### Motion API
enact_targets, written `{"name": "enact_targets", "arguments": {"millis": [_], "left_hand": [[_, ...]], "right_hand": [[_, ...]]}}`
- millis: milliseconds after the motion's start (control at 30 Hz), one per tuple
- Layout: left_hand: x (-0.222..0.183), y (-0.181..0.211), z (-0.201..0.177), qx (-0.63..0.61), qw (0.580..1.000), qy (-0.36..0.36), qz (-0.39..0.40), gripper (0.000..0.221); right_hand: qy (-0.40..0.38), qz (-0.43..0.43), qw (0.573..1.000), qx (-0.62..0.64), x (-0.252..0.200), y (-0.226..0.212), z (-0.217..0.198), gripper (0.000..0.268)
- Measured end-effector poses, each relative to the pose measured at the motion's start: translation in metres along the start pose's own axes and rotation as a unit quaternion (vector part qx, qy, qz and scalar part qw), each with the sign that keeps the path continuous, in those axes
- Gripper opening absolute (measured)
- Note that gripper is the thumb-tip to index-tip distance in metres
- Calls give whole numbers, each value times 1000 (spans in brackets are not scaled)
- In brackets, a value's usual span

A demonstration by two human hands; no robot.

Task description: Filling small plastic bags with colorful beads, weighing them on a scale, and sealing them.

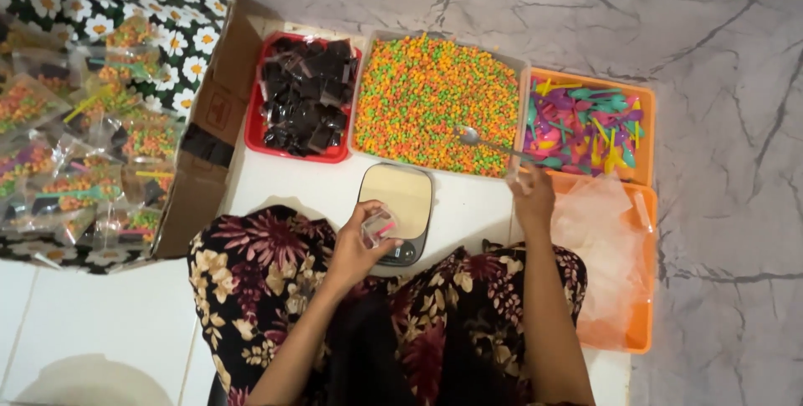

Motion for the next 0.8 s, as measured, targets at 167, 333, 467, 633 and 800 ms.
{"name": "enact_targets", "arguments": {"millis": [167, 333, 467, 633, 800], "left_hand": [[13, 6, 0, 13, 999, 22, -19, 62], [26, 15, -6, 33, 997, 43, -56, 59], [35, 30, -7, 29, 997, 40, -65, 71], [50, 54, 6, 27, 999, 22, -18, 85], [76, 61, 5, 81, 996, 31, 3, 92]], "right_hand": [[16, 98, 992, -83, 53, 109, 30, 55], [131, 82, 988, -25, 74, 148, 60, 31], [196, 123, 953, 195, 78, 87, 79, 22], [177, 85, 922, 333, 75, 46, 128, 22], [136, 121, 920, 347, 66, 24, 156, 23]]}}
Point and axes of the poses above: each hand's wrist, its own x-axis towards the middle knuckle, its own z-axis out of the palm, y = z × x, the point moved 1 cm from there along x, towards the middle knuckle, and after that the axes turned 9 degrees about -z, right-handed, at the moved point
